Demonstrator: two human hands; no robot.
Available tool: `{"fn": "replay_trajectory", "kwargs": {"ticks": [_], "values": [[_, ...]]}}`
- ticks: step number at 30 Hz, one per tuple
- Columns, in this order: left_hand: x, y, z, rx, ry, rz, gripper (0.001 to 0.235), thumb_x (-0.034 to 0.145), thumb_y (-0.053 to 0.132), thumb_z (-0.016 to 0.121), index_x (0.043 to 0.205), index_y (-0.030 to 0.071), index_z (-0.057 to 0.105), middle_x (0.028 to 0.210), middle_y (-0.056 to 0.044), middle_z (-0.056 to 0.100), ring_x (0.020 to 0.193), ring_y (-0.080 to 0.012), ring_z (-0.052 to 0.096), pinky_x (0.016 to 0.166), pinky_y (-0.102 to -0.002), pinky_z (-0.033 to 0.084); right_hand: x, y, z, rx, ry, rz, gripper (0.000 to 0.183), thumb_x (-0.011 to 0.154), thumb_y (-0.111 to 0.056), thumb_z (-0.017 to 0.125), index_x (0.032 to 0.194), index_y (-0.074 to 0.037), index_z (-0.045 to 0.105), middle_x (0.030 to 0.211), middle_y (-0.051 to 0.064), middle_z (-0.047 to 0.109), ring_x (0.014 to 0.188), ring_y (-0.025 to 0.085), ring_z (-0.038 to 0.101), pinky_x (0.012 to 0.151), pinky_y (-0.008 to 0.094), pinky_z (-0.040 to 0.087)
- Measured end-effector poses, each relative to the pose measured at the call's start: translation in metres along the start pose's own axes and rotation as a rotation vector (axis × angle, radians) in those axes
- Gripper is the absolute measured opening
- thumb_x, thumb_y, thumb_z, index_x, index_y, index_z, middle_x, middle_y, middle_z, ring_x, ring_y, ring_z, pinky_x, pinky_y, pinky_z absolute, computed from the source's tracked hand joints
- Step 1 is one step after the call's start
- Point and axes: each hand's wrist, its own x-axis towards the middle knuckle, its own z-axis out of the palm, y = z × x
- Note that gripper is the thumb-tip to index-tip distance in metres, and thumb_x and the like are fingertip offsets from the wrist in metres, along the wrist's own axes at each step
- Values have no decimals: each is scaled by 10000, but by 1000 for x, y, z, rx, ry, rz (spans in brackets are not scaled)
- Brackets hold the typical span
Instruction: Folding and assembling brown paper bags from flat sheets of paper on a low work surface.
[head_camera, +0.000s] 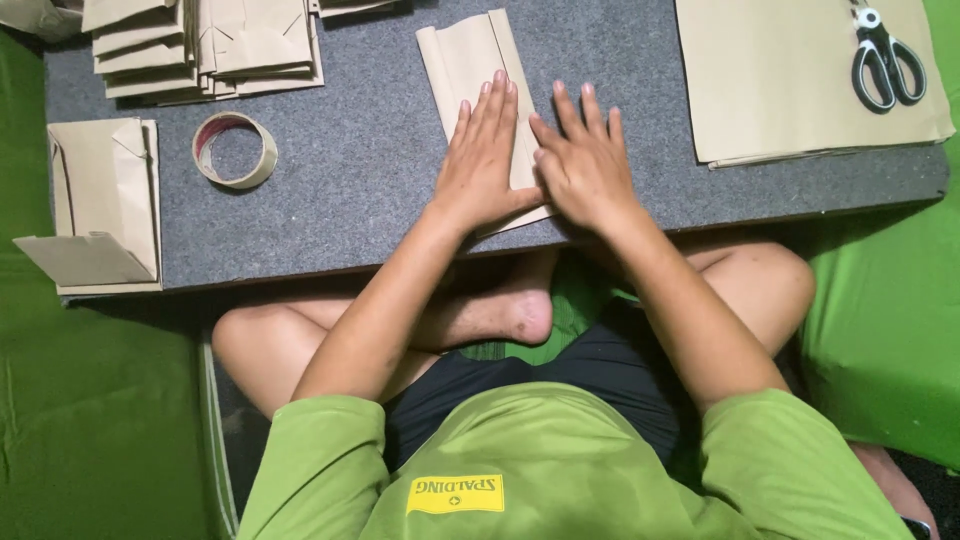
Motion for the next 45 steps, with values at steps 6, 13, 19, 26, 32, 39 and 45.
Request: {"fn": "replay_trajectory", "kwargs": {"ticks": [6, 13, 19, 26, 32, 39, 45], "values": [[1, 0, 6, 20, 34, 36, 1358, 739, 847, 757, 1596, -60, 221, 1681, -267, 80, 1568, -349, 33, 1275, -497, -7, 67, 11, 13, -69, 54, -3, 600, 982, -339, 358, 1529, -161, 527, 1680, 130, 204, 1530, 371, 37, 1201, 624, 11], [2, -3, 12, 20, 80, 58, 1203, 727, 743, 807, 1512, -57, 370, 1619, -305, 282, 1542, -395, 100, 1248, -562, 13, 153, 18, 38, -144, 135, 35, 613, 974, -348, 386, 1552, -180, 503, 1649, 156, 260, 1506, 426, 129, 1176, 676, 53], [5, -4, 11, 28, 43, 26, 1328, 705, 783, 832, 1572, -56, 278, 1677, -232, 178, 1559, -353, 95, 1262, -543, 39, 145, 16, 12, 101, 23, 134, 637, 927, -336, 299, 1492, -193, 555, 1643, 78, 279, 1520, 322, 137, 1210, 598, 71], [5, -3, 11, 3, 55, 24, 1355, 675, 852, 788, 1576, -35, 299, 1681, -222, 159, 1558, -343, 82, 1260, -527, 25, -23, 12, 10, 317, 98, -74, 618, 1039, -326, 187, 1546, -43, 399, 1627, 154, 370, 1534, 355, 269, 1248, 559, 119], [1, 1, 7, 4, 41, 13, 1300, 685, 832, 796, 1589, 25, 326, 1687, -191, 156, 1560, -335, 94, 1259, -526, 39, -98, -10, 10, 139, 137, -72, 605, 967, -180, 446, 1552, -27, 418, 1640, 140, 382, 1553, 318, 260, 1258, 518, 124], [5, 0, 4, -24, 8, -31, 1219, 628, 551, 906, 1576, 42, 334, 1693, -165, 139, 1564, -303, 88, 1268, -513, 40, -25, -2, -1, -28, -29, -10, 610, 976, -291, 351, 1543, -83, 436, 1638, 53, 366, 1548, 314, 182, 1229, 584, 71], [7, -4, 8, -30, 27, -20, 1518, 611, 813, 901, 1607, -38, 135, 1700, -229, 80, 1582, -316, 54, 1280, -503, 2, 80, 8, 13, -127, 39, -37, 632, 1009, -379, 293, 1538, -75, 457, 1632, 56, 372, 1531, 319, 187, 1208, 605, 55]]}}
